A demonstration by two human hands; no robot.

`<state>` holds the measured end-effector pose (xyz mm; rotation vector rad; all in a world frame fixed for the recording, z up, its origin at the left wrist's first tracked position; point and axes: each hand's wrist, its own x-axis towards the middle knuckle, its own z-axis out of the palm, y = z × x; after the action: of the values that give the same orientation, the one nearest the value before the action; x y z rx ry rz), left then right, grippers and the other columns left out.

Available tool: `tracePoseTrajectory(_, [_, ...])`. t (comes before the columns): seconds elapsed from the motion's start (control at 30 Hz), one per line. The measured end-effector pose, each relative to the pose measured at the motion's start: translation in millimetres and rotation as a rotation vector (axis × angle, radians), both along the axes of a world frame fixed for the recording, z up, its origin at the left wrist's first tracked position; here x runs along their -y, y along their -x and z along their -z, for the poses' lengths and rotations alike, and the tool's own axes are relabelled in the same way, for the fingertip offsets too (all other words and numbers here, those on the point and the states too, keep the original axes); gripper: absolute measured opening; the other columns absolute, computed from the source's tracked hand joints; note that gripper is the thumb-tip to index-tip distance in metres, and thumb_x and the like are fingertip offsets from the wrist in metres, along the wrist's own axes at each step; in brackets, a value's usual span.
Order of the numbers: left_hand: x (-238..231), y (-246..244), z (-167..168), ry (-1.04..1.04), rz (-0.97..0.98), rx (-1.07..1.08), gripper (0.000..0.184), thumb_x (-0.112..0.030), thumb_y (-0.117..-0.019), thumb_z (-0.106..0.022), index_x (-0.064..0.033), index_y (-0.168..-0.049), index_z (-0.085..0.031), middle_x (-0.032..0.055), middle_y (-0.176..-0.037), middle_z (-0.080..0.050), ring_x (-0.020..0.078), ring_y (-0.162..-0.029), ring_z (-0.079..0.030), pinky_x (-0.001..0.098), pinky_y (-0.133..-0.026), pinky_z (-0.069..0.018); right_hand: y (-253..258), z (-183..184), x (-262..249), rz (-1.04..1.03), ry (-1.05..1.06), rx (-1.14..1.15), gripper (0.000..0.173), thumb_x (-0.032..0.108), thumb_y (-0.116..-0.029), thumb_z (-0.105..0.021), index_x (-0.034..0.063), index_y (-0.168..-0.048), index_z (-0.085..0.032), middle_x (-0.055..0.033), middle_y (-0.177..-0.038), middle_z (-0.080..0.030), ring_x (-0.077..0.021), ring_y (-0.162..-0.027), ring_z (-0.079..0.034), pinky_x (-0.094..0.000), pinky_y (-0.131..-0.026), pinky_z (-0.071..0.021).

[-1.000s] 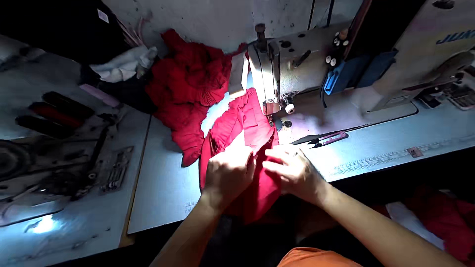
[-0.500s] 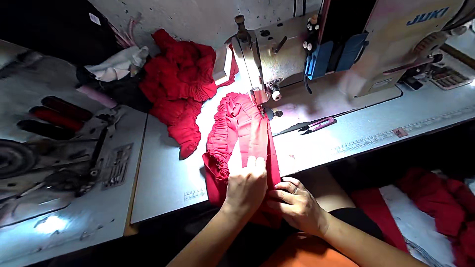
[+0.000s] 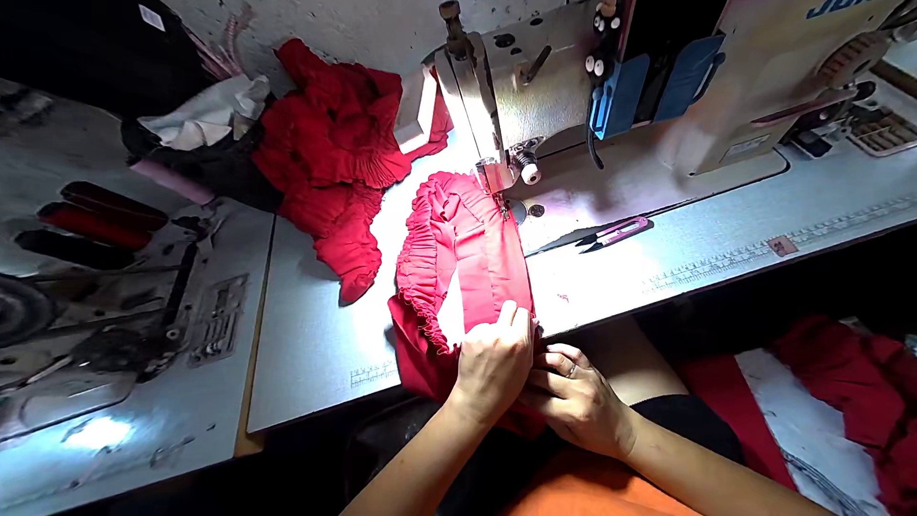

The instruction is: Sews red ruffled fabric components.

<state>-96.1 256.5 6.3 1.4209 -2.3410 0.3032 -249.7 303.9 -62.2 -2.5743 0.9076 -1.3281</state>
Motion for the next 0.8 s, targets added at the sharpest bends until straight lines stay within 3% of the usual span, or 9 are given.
tracePoseTrajectory(0.17, [-1.5,-1.5,-5.6,-0.03,-0.041,0.0,0.029,-0.023,-0.0996,-0.055,-0.0062,-0.081,-0.071,0.0066,-0.071,-0.062,0.0211,-0.052,-0.06,0.0352,-0.044,-0.0443,0.7,-0.9,-0.6,-0.005,-0.004,-0.003,0.026,0.013,-0.1004,-0.054,0.0208,-0.102,-0.078,0.001,-0.113,-0.077,-0.0197,-0.117,-0.066,-0.0398,-0.112,-0.0419])
tracePoseTrajectory(0.27, [-0.2,-10.3,-22.4,-0.022,-0.088,-0.019,0.027,-0.027,-0.0954,-0.061,-0.0073,-0.08,-0.072,0.0059,-0.069,-0.065,0.0224,-0.057,-0.065,0.0398,-0.046,-0.0464,3.7,-4.0,-1.8,-0.021,-0.009,-0.028,0.025,0.012,-0.1003,-0.053,0.0208,-0.102,-0.077,0.0009,-0.114,-0.076,-0.0204,-0.119,-0.064,-0.0408,-0.113,-0.0411])
tracePoseTrajectory(0.37, [0.7,-19.9,-33.0,-0.009,-0.097,-0.05,0.023,-0.027,-0.0899,-0.066,-0.0075,-0.079,-0.072,0.0052,-0.063,-0.063,0.0219,-0.054,-0.064,0.0391,-0.046,-0.0448,9.3,-11.0,-0.8,-0.087,-0.047,-0.031,0.026,0.009,-0.0984,-0.053,0.0175,-0.101,-0.077,-0.0027,-0.116,-0.076,-0.0214,-0.122,-0.064,-0.0393,-0.115,-0.0412])
tracePoseTrajectory(0.43, [1.3,-22.7,-34.4,0.029,-0.096,-0.074,0.024,-0.027,-0.0913,-0.063,-0.0084,-0.08,-0.073,0.0048,-0.064,-0.065,0.0211,-0.055,-0.064,0.0377,-0.046,-0.0446,16.7,-28.0,11.5,-0.12,-0.128,0.047,0.028,0.009,-0.0981,-0.051,0.0139,-0.107,-0.076,-0.0071,-0.119,-0.074,-0.0212,-0.122,-0.064,-0.0382,-0.111,-0.0445])
tracePoseTrajectory(0.53, [4.3,-23.8,-34.2,0.078,-0.078,-0.127,0.027,-0.029,-0.0943,-0.06,-0.0091,-0.083,-0.075,0.0048,-0.068,-0.067,0.0201,-0.057,-0.065,0.0369,-0.047,-0.045,22.9,-60.1,65.8,0.031,-0.177,0.154,0.027,0.01,-0.09,-0.058,0.0098,-0.108,-0.079,-0.0079,-0.11,-0.075,-0.0185,-0.104,-0.069,-0.0351,-0.09,-0.0556])
tracePoseTrajectory(0.6, [7.1,-20.7,-35.9,0.094,-0.066,-0.143,0.028,-0.03,-0.0949,-0.061,-0.0098,-0.084,-0.076,0.0042,-0.069,-0.069,0.0198,-0.058,-0.065,0.0367,-0.048,-0.0451,15.9,-69.5,121.3,0.132,-0.102,0.104,0.026,0.009,-0.0874,-0.063,0.0061,-0.108,-0.078,-0.0104,-0.107,-0.075,-0.0229,-0.103,-0.07,-0.0383,-0.091,-0.0564])
tracePoseTrajectory(0.7, [10.7,-16.3,-44.4,0.111,-0.076,-0.163,0.029,-0.031,-0.0947,-0.06,-0.0106,-0.084,-0.077,0.0032,-0.069,-0.069,0.0181,-0.058,-0.065,0.0354,-0.048,-0.0455,0.9,-67.1,189.0,0.098,-0.097,-0.09,0.025,0.006,-0.0884,-0.063,0.0016,-0.11,-0.076,-0.0146,-0.106,-0.072,-0.0311,-0.105,-0.067,-0.0453,-0.092,-0.0543])
tracePoseTrajectory(0.8, [12.6,-24.8,-49.8,0.125,-0.098,-0.181,0.028,-0.03,-0.0946,-0.06,-0.0099,-0.084,-0.077,0.0034,-0.066,-0.067,0.0175,-0.055,-0.063,0.0345,-0.047,-0.0449,-3.3,-62.1,215.7,0.009,-0.035,-0.206,0.012,-0.001,-0.0896,-0.062,-0.001,-0.091,-0.074,-0.0167,-0.09,-0.07,-0.035,-0.096,-0.068,-0.047,-0.088,-0.0558])
